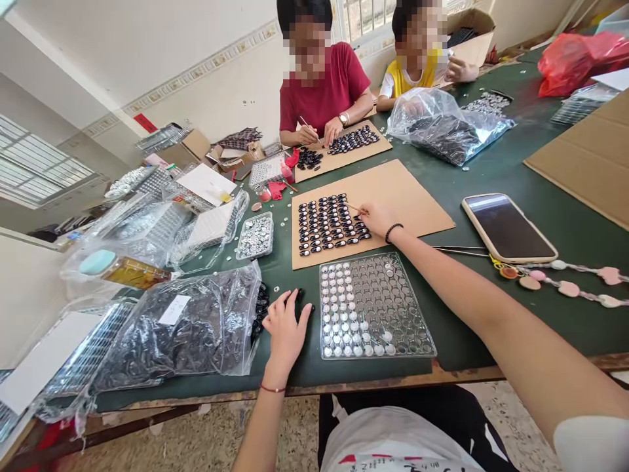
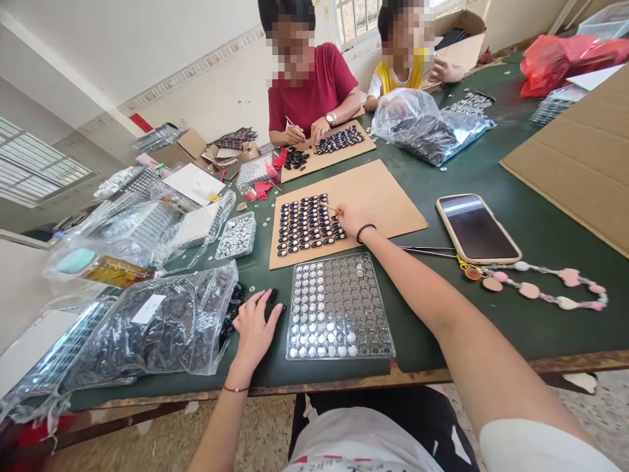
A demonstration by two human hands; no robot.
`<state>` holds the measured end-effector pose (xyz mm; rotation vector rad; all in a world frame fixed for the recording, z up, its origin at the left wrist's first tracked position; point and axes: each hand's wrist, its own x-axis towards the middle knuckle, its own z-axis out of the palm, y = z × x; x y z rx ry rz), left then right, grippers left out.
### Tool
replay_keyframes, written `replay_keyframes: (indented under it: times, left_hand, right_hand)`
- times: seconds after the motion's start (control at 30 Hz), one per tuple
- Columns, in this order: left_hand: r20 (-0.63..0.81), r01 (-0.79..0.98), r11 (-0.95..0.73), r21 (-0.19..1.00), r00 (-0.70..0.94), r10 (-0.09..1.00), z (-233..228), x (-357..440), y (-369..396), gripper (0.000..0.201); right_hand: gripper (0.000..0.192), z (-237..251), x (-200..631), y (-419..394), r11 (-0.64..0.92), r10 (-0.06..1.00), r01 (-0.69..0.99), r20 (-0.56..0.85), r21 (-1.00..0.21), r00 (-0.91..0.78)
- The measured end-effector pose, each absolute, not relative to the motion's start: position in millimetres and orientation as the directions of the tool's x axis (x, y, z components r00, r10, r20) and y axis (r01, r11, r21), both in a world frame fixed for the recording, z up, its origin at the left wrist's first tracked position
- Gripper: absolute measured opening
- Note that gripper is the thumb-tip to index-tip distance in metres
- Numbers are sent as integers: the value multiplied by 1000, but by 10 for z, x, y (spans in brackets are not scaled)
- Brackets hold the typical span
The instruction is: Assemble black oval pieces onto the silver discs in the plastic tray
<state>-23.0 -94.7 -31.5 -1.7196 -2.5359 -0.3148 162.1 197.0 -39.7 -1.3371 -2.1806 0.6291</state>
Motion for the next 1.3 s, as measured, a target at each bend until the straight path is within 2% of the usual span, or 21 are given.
replay_keyframes:
  times: [0.2,0.4,0.6,0.77,0.83,0.87,0.93,1.0,1.03,1.07,1.13,1.17,1.23,1.3]
  left_hand:
    - [226,964,215,157,-247,942,-299,-215,-787,31]
    - [203,964,173,204,-214,956,-314,-210,-761,24]
    - [189,989,122,88,-136,972,-307,-172,-709,24]
    - [205,994,111,22,-113,972,-319,-196,-580,24]
    - [206,993,95,70,-108,973,-322,-217,-491,24]
    - [215,988,84,130,-111,970,-314,-220,-436,23]
    - [255,932,64,358,-164,953,-265,-201,-310,19]
    - [245,697,40,715,-304,921,-163,-144,-170,13]
    - [186,488,23,873,-375,908,-95,-108,-99,11]
    - [78,207,14,978,-426,901,-24,-72,-31,10]
    - [-9,4,12,1000,-404,915,105,-10,84,13]
    - [-95,-238,7,971,-357,929,149,14,124,13]
    - [-213,-550,32,834,-268,939,178,53,160,11]
    - [-291,-695,64,716,-214,932,139,88,143,10]
  right_hand:
    - [25,-433,1642,1970,454,884,708,174,-541,-435]
    - [24,-449,1637,1986,463,880,692,193,-554,-433]
    - [32,-331,1735,1942,413,910,676,288,-610,-297]
    - [28,-166,1840,1653,444,890,640,391,-627,-234]
    - [25,-131,1863,1475,472,875,622,421,-626,-240]
    - [24,-123,1873,1386,483,869,614,431,-624,-245]
    - [23,-119,1893,1224,498,861,602,442,-625,-254]
    - [24,-126,1912,1096,502,859,592,444,-630,-256]
    - [26,-131,1919,1047,501,860,590,442,-633,-257]
    - [27,-136,1922,1007,498,862,586,438,-639,-255]
    - [30,-143,1913,945,489,870,562,419,-668,-259]
    - [31,-146,1902,918,484,875,532,403,-695,-268]
    - [34,-147,1871,858,471,879,432,368,-769,-304]
    - [38,-147,1834,782,459,867,301,348,-836,-355]
